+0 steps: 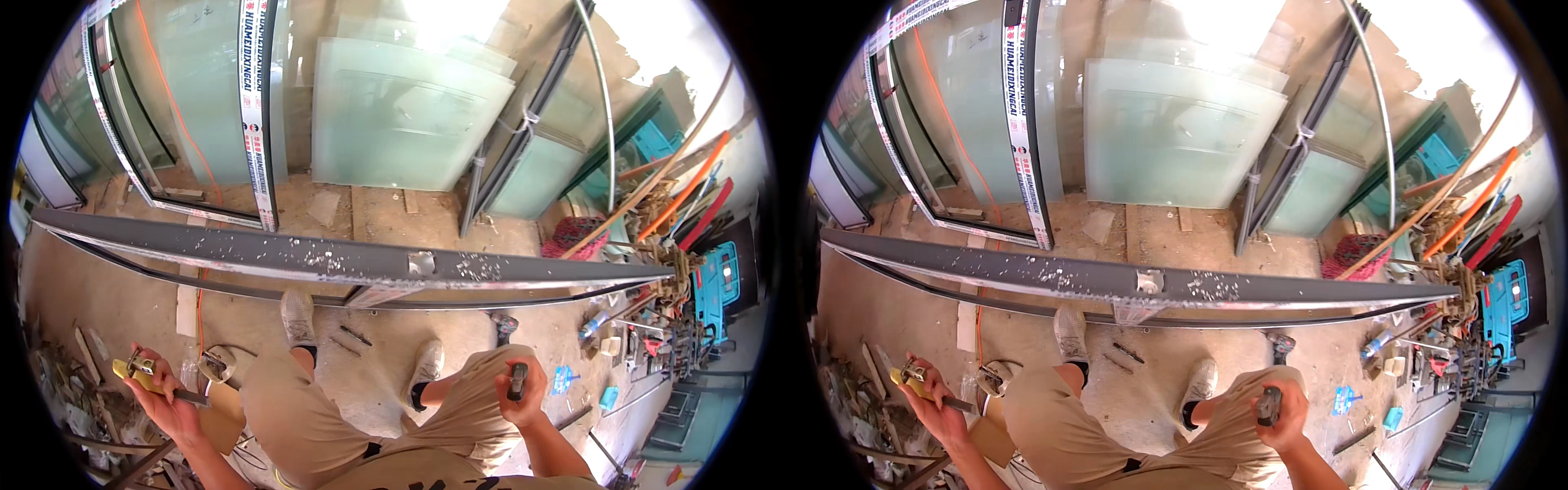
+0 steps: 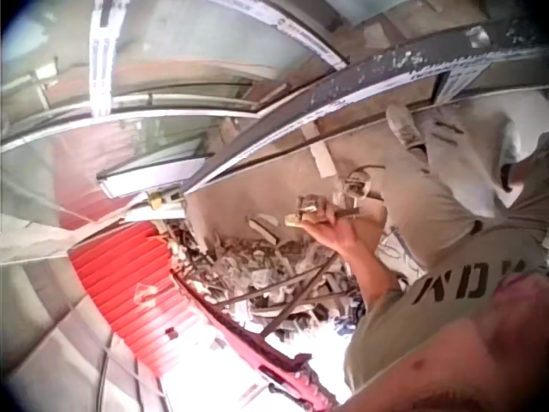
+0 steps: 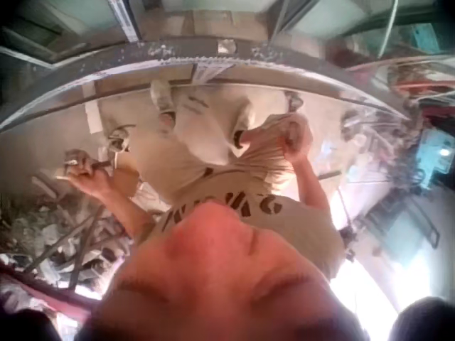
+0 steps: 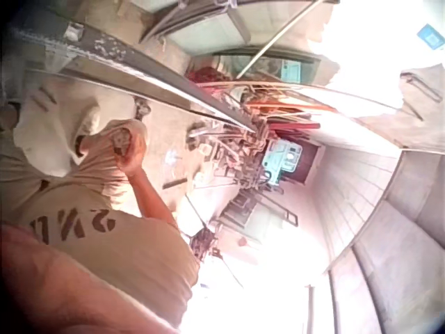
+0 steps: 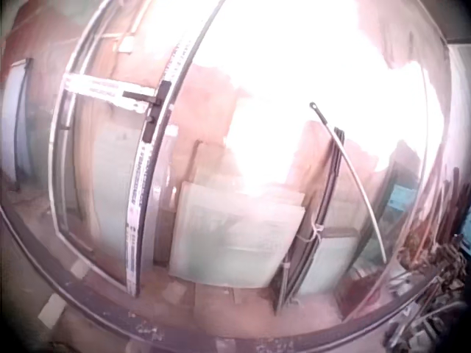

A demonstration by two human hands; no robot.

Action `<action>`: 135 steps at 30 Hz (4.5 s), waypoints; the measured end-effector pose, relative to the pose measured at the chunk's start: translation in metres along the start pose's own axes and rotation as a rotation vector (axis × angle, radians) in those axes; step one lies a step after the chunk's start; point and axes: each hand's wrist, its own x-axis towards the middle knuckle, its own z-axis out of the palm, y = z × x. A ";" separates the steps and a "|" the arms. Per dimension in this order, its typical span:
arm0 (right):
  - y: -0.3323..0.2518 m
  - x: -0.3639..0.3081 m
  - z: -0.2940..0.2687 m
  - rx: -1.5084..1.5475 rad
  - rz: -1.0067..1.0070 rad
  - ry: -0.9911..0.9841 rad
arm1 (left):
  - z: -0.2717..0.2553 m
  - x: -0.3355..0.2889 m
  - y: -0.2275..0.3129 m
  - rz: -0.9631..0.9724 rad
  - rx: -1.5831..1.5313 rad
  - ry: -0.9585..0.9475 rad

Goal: The person chisels a slot in an aluminum frame using a chisel and pliers, then inserts a hardware component into the opening.

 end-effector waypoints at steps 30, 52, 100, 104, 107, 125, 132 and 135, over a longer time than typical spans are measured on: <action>0.042 0.019 0.006 -0.216 -0.128 -0.051 | 0.227 0.022 -0.131 0.025 0.740 -0.642; 0.052 -0.036 -0.027 -0.075 -0.135 0.183 | 0.330 0.021 -0.248 0.117 2.024 -1.068; 0.052 -0.039 -0.023 -0.104 -0.156 0.222 | 0.286 -0.021 -0.226 0.437 1.938 -1.229; 0.057 -0.036 -0.021 -0.078 -0.104 0.199 | 0.277 -0.020 -0.227 0.311 1.878 -0.999; 0.058 -0.033 -0.021 -0.066 -0.134 0.203 | 0.267 -0.021 -0.232 0.288 1.768 -0.962; -0.041 -0.023 -0.010 0.527 0.355 -0.061 | 0.219 -0.112 -0.172 -0.349 1.085 -0.479; -0.148 0.004 0.044 0.588 0.023 -0.374 | 0.172 -0.162 -0.194 -0.643 0.527 -0.233; -0.173 0.001 0.056 0.463 -0.155 -0.428 | 0.166 -0.166 -0.180 -0.699 0.364 -0.172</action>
